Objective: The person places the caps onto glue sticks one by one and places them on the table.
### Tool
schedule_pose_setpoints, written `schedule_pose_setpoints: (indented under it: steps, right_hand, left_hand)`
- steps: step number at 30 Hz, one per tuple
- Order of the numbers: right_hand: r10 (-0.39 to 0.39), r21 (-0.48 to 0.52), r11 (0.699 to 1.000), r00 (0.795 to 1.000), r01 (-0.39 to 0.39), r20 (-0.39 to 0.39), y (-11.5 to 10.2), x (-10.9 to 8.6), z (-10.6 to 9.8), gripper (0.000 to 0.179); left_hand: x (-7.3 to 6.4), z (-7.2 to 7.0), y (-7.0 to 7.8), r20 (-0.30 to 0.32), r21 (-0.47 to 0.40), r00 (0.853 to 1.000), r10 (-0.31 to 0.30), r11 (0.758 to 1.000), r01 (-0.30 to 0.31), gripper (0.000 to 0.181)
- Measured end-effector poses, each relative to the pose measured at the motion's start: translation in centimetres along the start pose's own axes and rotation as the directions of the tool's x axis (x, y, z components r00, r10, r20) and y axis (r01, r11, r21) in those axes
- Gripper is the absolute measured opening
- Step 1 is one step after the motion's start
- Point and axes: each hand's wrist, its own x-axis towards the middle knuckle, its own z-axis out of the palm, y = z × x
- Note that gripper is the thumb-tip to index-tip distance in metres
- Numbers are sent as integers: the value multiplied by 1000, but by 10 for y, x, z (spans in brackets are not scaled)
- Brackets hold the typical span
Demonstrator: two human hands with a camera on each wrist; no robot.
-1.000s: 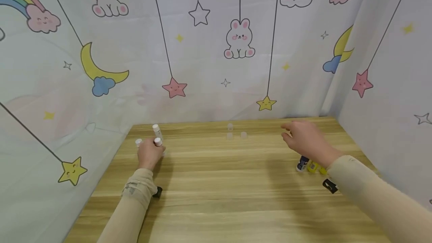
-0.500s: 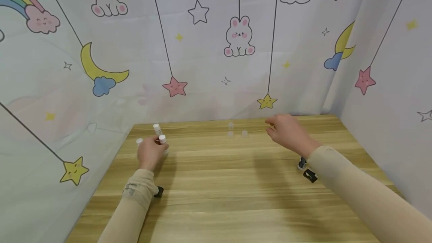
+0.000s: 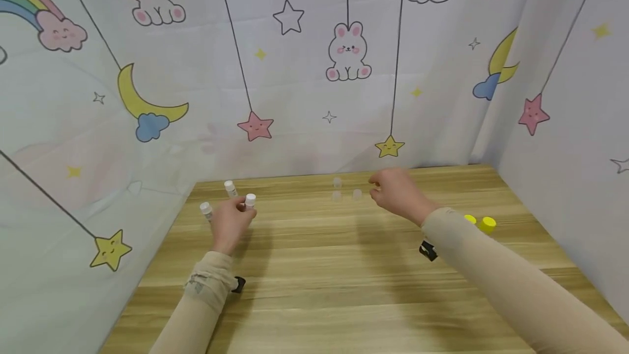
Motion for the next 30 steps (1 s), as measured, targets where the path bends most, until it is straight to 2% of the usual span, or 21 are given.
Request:
schedule_pose_setpoints:
  steps: [5, 10, 15, 19, 23, 30]
  right_hand:
    - [-13, -23, 1000, 1000, 14, 3, 0, 11, 13, 27]
    - [34, 1, 999, 998, -34, 60, 2, 21, 26, 31]
    - [39, 4, 999, 994, -40, 103, 4, 30, 38, 34]
    - [29, 3, 1000, 993, -29, 118, 5, 33, 47, 33]
    - [24, 12, 1000, 992, -26, 127, 5, 38, 52, 34]
    - [49, 31, 998, 987, -54, 153, 11, 50, 57, 35]
  left_hand:
    - [-4, -3, 8, 19, -7, 999, 38, 999, -38, 36]
    - [-10, -6, 17, 34, -1, 995, 94, 996, -94, 38]
    - [-15, -6, 25, 30, 31, 989, 142, 989, -143, 41]
    - [-17, -7, 28, 7, 53, 987, 159, 986, -159, 42]
    - [-18, -10, 31, -1, 51, 988, 153, 987, -153, 35]
    - [-23, -13, 40, -6, 38, 983, 182, 983, -182, 29]
